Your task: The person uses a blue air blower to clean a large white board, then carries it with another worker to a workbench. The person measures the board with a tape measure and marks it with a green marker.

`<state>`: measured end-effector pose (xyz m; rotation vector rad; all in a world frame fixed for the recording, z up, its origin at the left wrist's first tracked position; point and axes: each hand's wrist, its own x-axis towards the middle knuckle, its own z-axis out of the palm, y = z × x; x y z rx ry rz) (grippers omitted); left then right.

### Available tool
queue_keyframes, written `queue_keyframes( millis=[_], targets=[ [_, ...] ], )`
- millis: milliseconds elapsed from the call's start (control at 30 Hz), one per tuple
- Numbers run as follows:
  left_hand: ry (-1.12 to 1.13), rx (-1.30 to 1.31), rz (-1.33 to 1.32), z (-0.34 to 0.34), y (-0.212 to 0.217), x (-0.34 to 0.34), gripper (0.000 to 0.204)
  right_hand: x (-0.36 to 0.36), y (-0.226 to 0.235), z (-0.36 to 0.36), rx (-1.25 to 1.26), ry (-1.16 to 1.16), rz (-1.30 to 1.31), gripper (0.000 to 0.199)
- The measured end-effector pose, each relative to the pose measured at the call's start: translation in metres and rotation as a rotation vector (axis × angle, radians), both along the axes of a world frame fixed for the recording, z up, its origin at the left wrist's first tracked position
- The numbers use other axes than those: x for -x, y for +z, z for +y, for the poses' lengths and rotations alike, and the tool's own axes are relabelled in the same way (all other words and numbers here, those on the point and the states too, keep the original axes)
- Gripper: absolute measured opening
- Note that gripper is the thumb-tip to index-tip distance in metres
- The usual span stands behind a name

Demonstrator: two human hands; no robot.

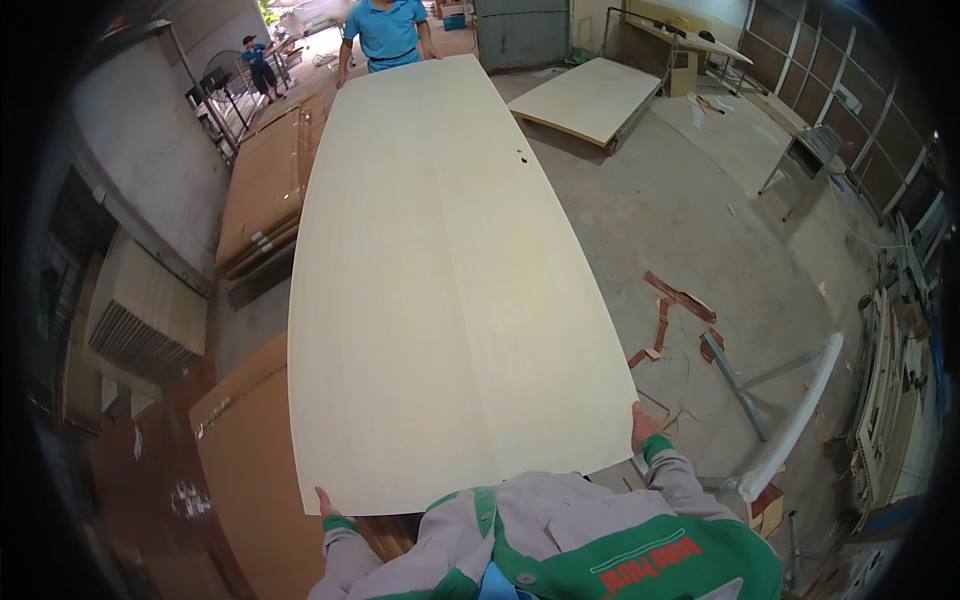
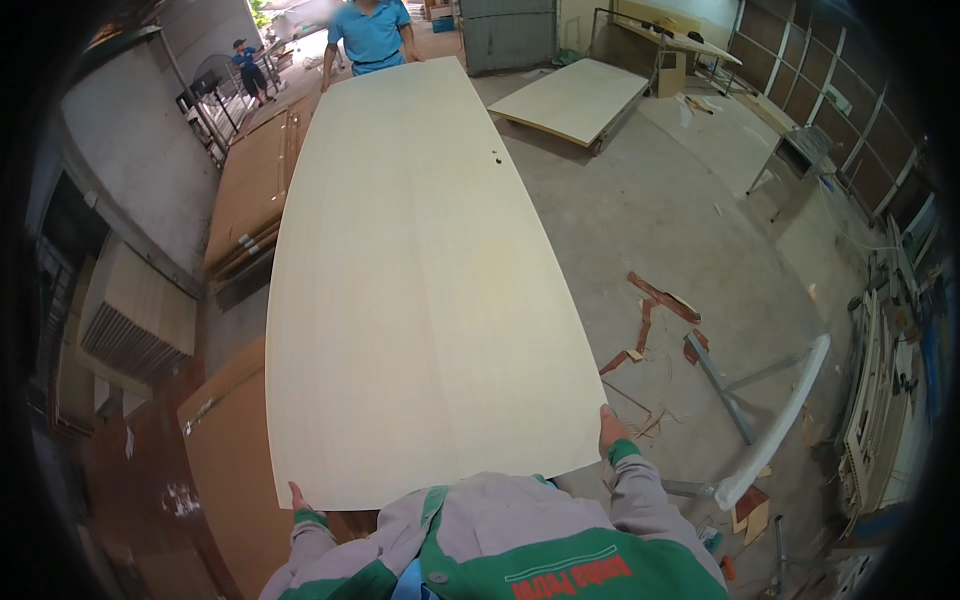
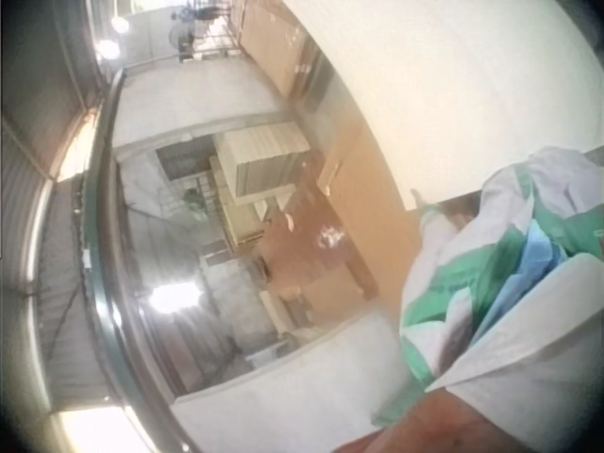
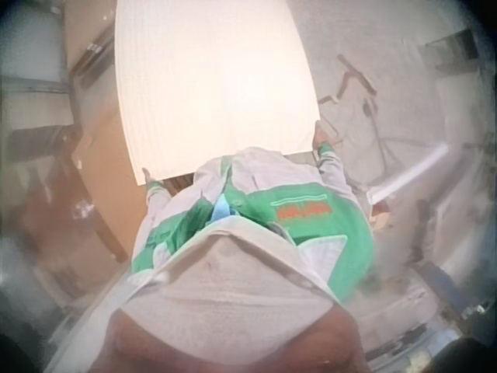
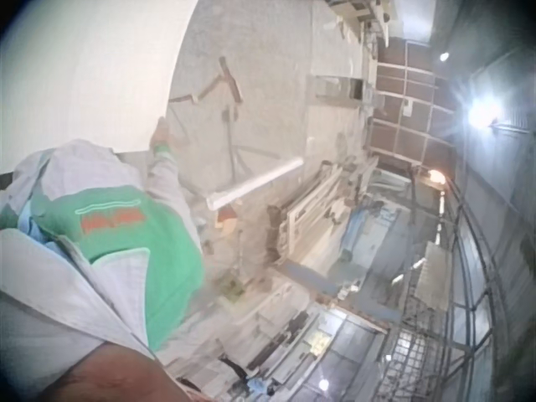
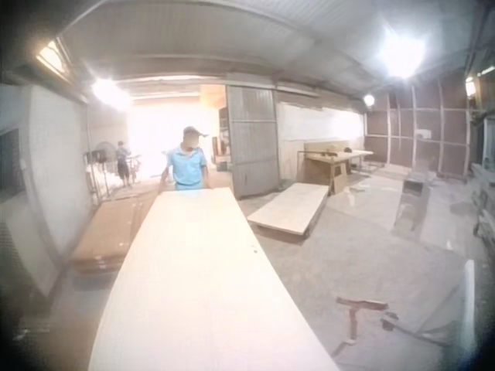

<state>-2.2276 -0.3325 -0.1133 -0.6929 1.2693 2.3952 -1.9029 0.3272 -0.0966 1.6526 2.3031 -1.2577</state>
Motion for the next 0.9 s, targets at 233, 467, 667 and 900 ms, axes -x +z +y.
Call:
queue_keyframes(
  millis=[233,467,667,900],
  targets=[
    [-0.025,0.078,0.006,0.114,-0.015,0.149,0.082,0.145,-0.021,0.104,0.112,-0.083,-0.078,0.081],
    [-0.028,0.065,0.042,0.257,0.000,0.313,0.081,0.306,-0.035,0.252,0.021,0.037,-0.176,0.085],
    [0.008,0.073,-0.101,0.348,0.008,0.425,0.080,0.405,-0.034,0.335,0.069,-0.074,-0.173,0.090],
    [-0.157,0.054,-0.040,0.458,-0.017,0.598,0.080,0.529,-0.078,0.423,0.133,-0.272,-0.141,0.096]
  ],
)
